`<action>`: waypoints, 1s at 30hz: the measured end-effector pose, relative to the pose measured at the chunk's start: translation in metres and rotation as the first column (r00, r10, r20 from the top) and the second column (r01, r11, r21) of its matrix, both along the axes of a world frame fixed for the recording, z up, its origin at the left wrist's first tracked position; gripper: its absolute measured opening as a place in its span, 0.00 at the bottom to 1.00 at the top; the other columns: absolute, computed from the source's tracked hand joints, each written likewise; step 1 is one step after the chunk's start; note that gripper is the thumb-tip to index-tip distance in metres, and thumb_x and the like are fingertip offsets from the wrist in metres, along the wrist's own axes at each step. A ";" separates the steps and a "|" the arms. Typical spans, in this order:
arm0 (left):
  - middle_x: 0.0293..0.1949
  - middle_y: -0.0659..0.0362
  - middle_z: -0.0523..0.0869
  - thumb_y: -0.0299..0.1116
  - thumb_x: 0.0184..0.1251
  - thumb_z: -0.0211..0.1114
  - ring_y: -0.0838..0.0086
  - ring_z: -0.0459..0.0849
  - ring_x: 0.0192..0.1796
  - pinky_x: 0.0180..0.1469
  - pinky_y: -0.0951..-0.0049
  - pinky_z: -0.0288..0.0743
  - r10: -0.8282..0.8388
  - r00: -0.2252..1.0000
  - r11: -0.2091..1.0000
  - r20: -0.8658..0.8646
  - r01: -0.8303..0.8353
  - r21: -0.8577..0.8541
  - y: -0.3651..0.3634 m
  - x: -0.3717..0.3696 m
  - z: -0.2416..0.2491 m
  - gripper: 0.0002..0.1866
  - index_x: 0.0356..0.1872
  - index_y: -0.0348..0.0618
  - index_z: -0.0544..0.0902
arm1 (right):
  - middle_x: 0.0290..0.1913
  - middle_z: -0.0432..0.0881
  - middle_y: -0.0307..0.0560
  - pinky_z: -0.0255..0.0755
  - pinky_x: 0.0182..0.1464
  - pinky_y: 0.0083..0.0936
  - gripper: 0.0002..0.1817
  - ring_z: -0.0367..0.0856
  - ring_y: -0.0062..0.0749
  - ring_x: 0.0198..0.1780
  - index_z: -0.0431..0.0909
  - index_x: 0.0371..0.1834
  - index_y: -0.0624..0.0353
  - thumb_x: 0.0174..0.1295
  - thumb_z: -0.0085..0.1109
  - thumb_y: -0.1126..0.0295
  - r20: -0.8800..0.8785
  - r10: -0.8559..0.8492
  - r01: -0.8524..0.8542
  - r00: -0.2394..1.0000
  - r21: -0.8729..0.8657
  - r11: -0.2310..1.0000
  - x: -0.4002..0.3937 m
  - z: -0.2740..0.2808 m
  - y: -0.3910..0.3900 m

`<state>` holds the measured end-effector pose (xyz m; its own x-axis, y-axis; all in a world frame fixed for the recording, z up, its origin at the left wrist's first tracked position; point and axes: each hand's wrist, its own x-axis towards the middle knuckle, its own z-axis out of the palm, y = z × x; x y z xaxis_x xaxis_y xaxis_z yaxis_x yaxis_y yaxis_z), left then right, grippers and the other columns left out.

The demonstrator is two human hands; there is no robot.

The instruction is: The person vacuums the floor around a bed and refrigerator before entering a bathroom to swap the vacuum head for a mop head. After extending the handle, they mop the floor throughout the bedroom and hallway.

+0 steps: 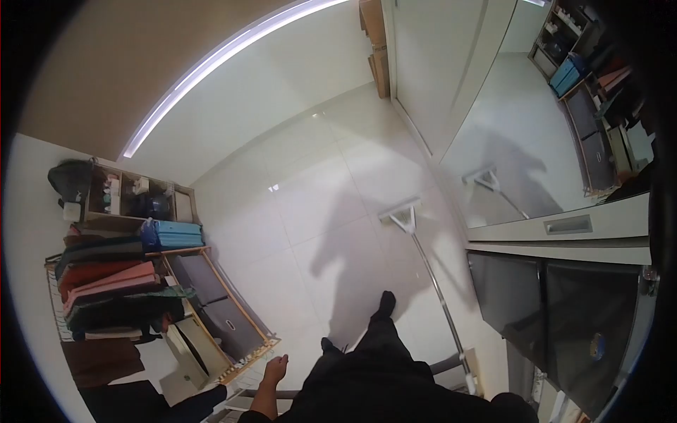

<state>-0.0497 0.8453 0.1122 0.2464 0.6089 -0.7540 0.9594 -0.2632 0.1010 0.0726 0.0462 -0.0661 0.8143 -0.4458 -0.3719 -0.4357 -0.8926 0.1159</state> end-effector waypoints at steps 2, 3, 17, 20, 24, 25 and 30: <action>0.40 0.39 0.85 0.56 0.69 0.50 0.45 0.83 0.48 0.53 0.54 0.75 0.099 0.991 0.989 -0.091 -0.108 -0.098 -0.021 -0.046 -0.021 0.31 0.39 0.33 0.85 | 0.41 0.83 0.64 0.75 0.50 0.49 0.24 0.81 0.59 0.49 0.77 0.47 0.65 0.64 0.52 0.52 -0.085 0.051 -0.050 0.995 0.015 0.999 0.038 0.047 0.059; 0.42 0.38 0.85 0.57 0.69 0.50 0.46 0.83 0.50 0.55 0.55 0.74 0.088 0.989 0.988 -0.117 -0.102 -0.119 -0.025 -0.039 -0.021 0.32 0.40 0.32 0.85 | 0.41 0.83 0.64 0.75 0.50 0.49 0.22 0.82 0.59 0.48 0.77 0.46 0.64 0.64 0.51 0.54 -0.169 0.097 -0.089 0.981 0.050 0.995 0.067 0.044 0.082; 0.30 0.42 0.84 0.53 0.72 0.50 0.46 0.83 0.38 0.42 0.52 0.74 -0.163 0.932 0.986 0.325 0.162 0.028 -0.017 0.201 0.036 0.28 0.28 0.34 0.81 | 0.34 0.84 0.58 0.77 0.41 0.45 0.30 0.85 0.48 0.35 0.81 0.42 0.65 0.70 0.39 0.47 -0.048 0.565 -0.451 0.824 0.547 0.705 0.562 0.074 0.653; 0.29 0.43 0.84 0.54 0.72 0.50 0.51 0.83 0.35 0.41 0.56 0.74 -0.192 0.943 0.979 0.273 0.204 -0.013 -0.013 0.184 0.022 0.29 0.28 0.34 0.81 | 0.49 0.82 0.63 0.73 0.58 0.45 0.30 0.80 0.58 0.55 0.80 0.52 0.58 0.68 0.44 0.43 -0.136 0.593 -0.459 0.794 0.504 0.731 0.507 -0.024 0.556; 0.42 0.37 0.84 0.56 0.71 0.46 0.43 0.81 0.50 0.55 0.52 0.72 -0.284 0.953 0.941 0.107 0.298 -0.158 -0.004 0.131 -0.032 0.32 0.36 0.32 0.84 | 0.57 0.77 0.67 0.70 0.61 0.49 0.39 0.75 0.60 0.60 0.69 0.63 0.65 0.66 0.43 0.39 -0.422 0.381 -0.259 0.823 0.319 0.912 0.304 -0.034 0.291; 0.42 0.37 0.84 0.56 0.71 0.46 0.43 0.81 0.50 0.55 0.52 0.72 -0.278 0.952 0.939 0.125 0.297 -0.175 0.000 0.112 -0.049 0.32 0.36 0.32 0.84 | 0.57 0.77 0.68 0.71 0.59 0.50 0.39 0.77 0.61 0.58 0.68 0.64 0.67 0.66 0.43 0.40 -0.505 0.229 -0.126 0.832 0.230 0.965 0.251 0.029 0.255; 0.48 0.37 0.83 0.57 0.70 0.46 0.46 0.80 0.55 0.60 0.53 0.70 -0.252 0.963 0.936 -0.090 0.219 -0.275 0.006 0.067 -0.096 0.33 0.42 0.32 0.85 | 0.51 0.80 0.65 0.71 0.56 0.54 0.39 0.79 0.64 0.53 0.68 0.62 0.61 0.59 0.52 0.38 -0.603 0.059 -0.034 0.796 0.052 0.998 0.082 0.245 0.151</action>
<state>0.0172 0.8511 0.0166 0.2553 0.3225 -0.9115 0.8821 -0.4637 0.0830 0.1542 0.1970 0.1784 0.4384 -0.3891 -0.8102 -0.2463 -0.9189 0.3081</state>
